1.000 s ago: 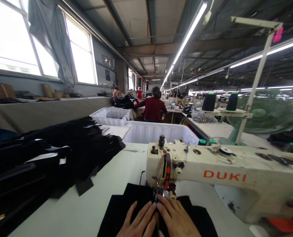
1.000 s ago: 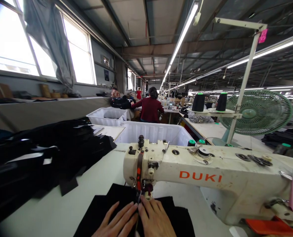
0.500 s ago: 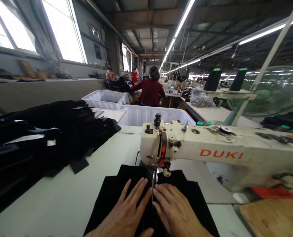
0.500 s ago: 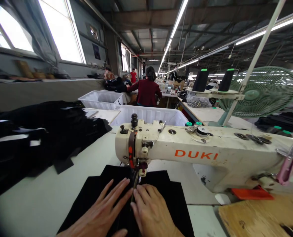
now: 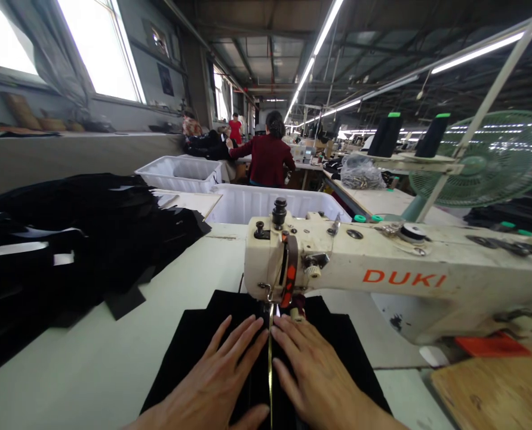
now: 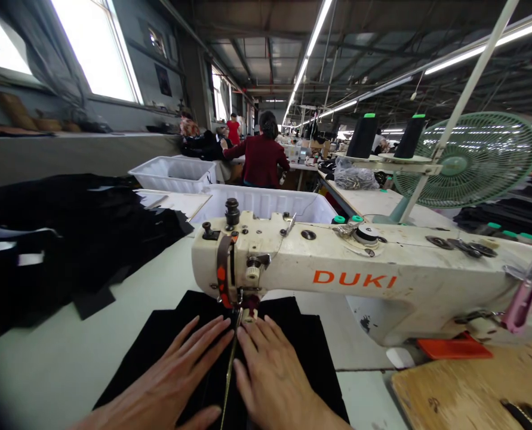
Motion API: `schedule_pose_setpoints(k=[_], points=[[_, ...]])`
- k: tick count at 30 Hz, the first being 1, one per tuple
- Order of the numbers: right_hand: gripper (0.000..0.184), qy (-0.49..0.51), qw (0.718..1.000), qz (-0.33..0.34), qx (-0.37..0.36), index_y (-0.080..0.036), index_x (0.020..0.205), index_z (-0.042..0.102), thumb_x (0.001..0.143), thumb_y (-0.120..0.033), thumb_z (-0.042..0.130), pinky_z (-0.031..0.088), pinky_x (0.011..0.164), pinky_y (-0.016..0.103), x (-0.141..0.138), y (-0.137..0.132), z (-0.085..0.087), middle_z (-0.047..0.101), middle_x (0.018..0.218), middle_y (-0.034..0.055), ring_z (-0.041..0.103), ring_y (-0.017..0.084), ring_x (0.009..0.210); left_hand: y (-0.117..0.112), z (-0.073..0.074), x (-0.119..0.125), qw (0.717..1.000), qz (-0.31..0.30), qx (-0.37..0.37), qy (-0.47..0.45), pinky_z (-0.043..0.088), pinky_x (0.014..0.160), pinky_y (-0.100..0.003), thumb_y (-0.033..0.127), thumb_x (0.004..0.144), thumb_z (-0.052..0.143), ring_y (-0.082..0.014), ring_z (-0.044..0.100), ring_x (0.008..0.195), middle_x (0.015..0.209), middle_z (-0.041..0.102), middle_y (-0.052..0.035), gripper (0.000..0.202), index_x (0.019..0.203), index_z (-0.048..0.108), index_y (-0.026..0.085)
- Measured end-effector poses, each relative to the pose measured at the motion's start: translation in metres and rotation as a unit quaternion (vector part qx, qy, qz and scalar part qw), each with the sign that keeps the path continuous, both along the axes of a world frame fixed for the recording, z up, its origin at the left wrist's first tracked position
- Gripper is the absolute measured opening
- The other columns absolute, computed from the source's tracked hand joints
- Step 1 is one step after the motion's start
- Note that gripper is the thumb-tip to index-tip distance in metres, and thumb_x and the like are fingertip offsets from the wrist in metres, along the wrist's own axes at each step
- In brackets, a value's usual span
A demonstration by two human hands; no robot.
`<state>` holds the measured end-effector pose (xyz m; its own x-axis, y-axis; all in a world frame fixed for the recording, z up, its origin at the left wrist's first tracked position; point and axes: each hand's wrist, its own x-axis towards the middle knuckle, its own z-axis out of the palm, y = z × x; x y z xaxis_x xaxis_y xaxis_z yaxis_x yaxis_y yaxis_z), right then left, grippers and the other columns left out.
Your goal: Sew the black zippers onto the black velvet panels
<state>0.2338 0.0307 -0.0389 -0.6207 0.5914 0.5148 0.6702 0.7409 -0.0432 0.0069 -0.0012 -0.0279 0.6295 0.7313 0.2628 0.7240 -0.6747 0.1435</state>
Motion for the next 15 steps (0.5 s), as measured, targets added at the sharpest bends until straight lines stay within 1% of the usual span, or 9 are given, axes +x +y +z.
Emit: schedule_pose_setpoints(k=[3,6,8,10,12,15], points=[[0.036,0.007,1.000,-0.001,-0.013,-0.017,0.130,0.059,0.095,-0.023,0.052,0.053,0.101,0.044,-0.001,0.006,0.002,0.065,0.130,0.0089,0.063,0.024,0.117,0.005,0.000,0.002,0.999,0.017,-0.033,-0.006,0.033,0.109,-0.063,0.037,0.084,0.068,-0.0387,0.036,0.140,0.152,0.041,-0.0177,0.079,0.152,0.034,0.017],[0.032,0.019,1.000,-0.005,0.001,-0.019,0.124,0.063,0.093,-0.024,0.057,0.058,0.092,0.042,0.000,0.003,0.001,0.068,0.123,0.0089,0.066,0.027,0.108,0.002,0.001,0.003,0.999,0.016,-0.028,-0.004,0.030,0.112,-0.060,0.038,0.083,0.070,-0.0373,0.038,0.139,0.150,0.044,-0.0178,0.078,0.150,0.037,0.017],[0.025,0.040,0.999,0.000,0.016,-0.020,0.116,0.067,0.094,-0.024,0.056,0.060,0.084,0.037,-0.001,-0.002,-0.002,0.072,0.110,0.0074,0.069,0.026,0.098,-0.004,0.003,0.003,1.000,0.008,-0.012,-0.009,0.027,0.115,-0.057,0.040,0.085,0.069,-0.0350,0.039,0.139,0.150,0.045,-0.0148,0.080,0.153,0.032,0.019],[0.022,0.062,0.997,0.009,0.033,-0.019,0.109,0.068,0.097,-0.022,0.050,0.060,0.084,0.033,-0.002,-0.005,-0.004,0.074,0.100,0.0059,0.069,0.023,0.092,-0.008,0.002,0.002,1.000,0.005,0.001,-0.015,0.026,0.116,-0.056,0.040,0.088,0.066,-0.0336,0.038,0.140,0.152,0.043,-0.0113,0.081,0.156,0.025,0.023],[0.026,0.073,0.996,0.008,0.051,-0.018,0.105,0.069,0.100,-0.022,0.044,0.058,0.087,0.032,-0.004,-0.006,-0.006,0.074,0.097,0.0055,0.069,0.022,0.091,-0.010,-0.001,0.000,1.000,0.001,0.006,-0.012,0.025,0.116,-0.056,0.037,0.090,0.063,-0.0328,0.037,0.140,0.155,0.039,-0.0098,0.081,0.157,0.019,0.025],[0.033,0.070,0.995,0.001,0.070,-0.017,0.103,0.069,0.103,-0.021,0.036,0.057,0.090,0.033,-0.008,-0.005,-0.008,0.074,0.096,0.0049,0.069,0.021,0.090,-0.008,-0.006,-0.002,1.000,-0.012,0.003,0.006,0.024,0.116,-0.056,0.031,0.091,0.059,-0.0319,0.036,0.141,0.157,0.034,-0.0098,0.081,0.158,0.014,0.025]])
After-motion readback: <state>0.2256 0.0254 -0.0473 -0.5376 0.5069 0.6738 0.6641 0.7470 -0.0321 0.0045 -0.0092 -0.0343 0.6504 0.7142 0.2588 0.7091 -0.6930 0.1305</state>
